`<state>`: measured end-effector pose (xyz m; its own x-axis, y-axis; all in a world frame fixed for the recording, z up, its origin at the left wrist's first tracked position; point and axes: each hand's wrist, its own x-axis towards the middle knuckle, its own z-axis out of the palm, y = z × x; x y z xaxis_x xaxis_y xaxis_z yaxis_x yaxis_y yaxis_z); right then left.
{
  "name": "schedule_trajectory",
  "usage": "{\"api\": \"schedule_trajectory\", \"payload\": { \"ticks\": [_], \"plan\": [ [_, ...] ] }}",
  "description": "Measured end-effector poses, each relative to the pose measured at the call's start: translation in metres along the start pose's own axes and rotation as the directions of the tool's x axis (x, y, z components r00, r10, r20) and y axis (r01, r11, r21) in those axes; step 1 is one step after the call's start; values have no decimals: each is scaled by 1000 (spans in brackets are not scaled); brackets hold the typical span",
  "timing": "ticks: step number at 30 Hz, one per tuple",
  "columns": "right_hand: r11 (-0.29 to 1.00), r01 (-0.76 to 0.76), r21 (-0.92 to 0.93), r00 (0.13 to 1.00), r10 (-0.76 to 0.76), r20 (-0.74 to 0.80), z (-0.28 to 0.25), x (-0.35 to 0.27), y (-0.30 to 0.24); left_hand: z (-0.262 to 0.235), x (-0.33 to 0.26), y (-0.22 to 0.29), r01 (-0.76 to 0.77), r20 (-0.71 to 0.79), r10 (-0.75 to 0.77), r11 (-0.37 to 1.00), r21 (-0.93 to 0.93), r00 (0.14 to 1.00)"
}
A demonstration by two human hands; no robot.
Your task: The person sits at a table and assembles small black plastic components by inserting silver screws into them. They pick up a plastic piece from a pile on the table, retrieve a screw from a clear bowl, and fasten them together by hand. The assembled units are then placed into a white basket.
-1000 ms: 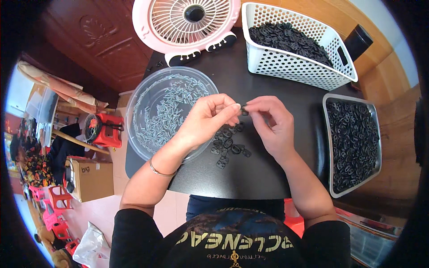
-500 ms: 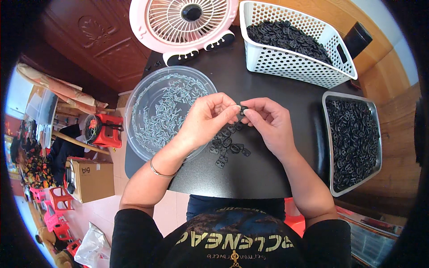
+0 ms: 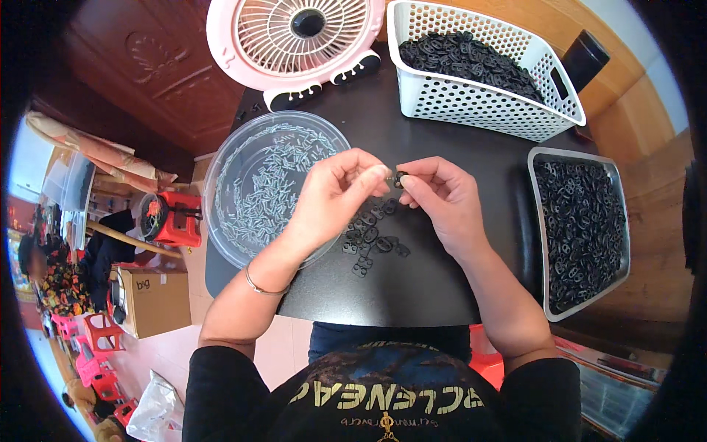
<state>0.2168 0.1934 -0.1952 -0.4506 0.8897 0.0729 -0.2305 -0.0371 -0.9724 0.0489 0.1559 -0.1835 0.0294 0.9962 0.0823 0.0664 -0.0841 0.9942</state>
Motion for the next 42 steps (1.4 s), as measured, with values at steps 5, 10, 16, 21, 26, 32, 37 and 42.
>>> {"api": "schedule_trajectory", "payload": {
  "ticks": [5, 10, 16, 21, 26, 32, 37, 42],
  "plan": [
    [997, 12, -75, 1000, -13, -18, 0, 0, 0, -2, 2, -2, 22, 24, -22, 1000, 0, 999],
    [994, 27, -101, 999, -29, -21, 3, -1, 0, -2, 1, -3, 21, 48, -24, 999, 46, 999],
    [987, 55, -149, 998, -58, -17, 3, -2, 2, -1, 1, -6, 24, 55, -27, 998, 51, 998],
    [987, 31, -156, 999, -33, -15, 4, -2, 1, -2, 0, -10, -38, 36, 34, 992, 120, 999],
    [990, 20, -137, 1000, -20, 0, 4, -2, 0, 1, -1, -5, -183, 32, 180, 949, 259, 983],
    [997, 13, -77, 999, -10, 30, 0, 0, -3, 2, -1, 1, -225, 12, 233, 922, 314, 973],
    [996, 37, -79, 998, -41, -47, -3, 3, -2, -5, 2, 2, -227, 0, 247, 890, 396, 969],
    [996, 90, -23, 990, -92, -106, -9, 9, -1, 3, -1, 2, -409, 248, 347, 541, 735, 904]
  ]
}}
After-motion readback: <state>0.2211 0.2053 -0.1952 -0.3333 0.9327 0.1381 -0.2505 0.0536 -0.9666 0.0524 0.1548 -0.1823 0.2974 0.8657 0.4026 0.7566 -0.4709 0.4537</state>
